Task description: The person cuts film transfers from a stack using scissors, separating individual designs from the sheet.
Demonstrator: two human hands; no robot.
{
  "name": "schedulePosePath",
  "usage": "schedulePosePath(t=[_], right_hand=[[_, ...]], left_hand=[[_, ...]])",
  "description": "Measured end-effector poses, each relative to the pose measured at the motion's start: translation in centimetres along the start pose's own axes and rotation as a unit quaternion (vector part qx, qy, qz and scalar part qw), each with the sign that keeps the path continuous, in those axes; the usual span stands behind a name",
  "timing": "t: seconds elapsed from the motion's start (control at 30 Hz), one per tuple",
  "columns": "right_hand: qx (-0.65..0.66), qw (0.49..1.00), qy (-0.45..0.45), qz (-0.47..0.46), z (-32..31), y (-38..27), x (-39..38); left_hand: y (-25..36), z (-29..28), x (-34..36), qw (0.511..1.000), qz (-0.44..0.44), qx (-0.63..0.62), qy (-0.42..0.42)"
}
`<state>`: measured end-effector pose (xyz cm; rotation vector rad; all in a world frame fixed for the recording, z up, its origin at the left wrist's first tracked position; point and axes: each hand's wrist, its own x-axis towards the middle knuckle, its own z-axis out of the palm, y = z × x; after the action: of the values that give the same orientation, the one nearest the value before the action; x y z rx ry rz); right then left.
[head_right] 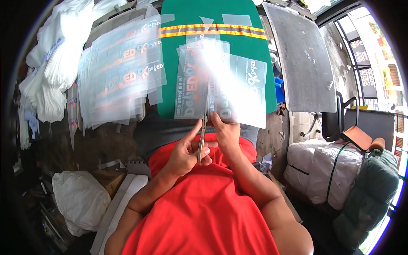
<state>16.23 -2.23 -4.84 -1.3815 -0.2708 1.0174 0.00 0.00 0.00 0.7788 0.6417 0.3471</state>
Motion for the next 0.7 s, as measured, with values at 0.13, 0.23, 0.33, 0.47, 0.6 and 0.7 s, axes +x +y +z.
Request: schedulePosePath(t=[0.13, 0.23, 0.33, 0.47, 0.6, 0.7], right_hand=[[-0.006, 1.000, 0.000, 0.010, -0.2, -0.2, -0.6], [-0.014, 1.000, -0.012, 0.020, -0.5, -0.5, -1.0], [0.028, 0.999, -0.016, 0.033, -0.6, -0.6, -1.0], [-0.016, 0.999, -0.030, -0.016, -1.7, 0.7, -0.6], [0.009, 0.998, -0.058, -0.018, -1.1, -0.7, -1.8], [-0.037, 0.998, -0.040, 0.020, -1.5, -0.8, -2.2]], left_hand=[[0.5, -0.3, 1.0, 1.000, 0.006, -0.010, 0.009], [0.9, -0.1, 1.8, 0.999, 0.023, -0.022, 0.025], [1.3, -0.3, 2.8, 0.999, 0.026, -0.011, 0.018], [2.4, -0.6, 4.2, 1.000, 0.028, -0.007, 0.009], [3.1, -1.6, 6.4, 0.999, 0.043, 0.009, 0.012], [3.9, -1.9, 8.0, 0.999, 0.033, -0.004, 0.017]])
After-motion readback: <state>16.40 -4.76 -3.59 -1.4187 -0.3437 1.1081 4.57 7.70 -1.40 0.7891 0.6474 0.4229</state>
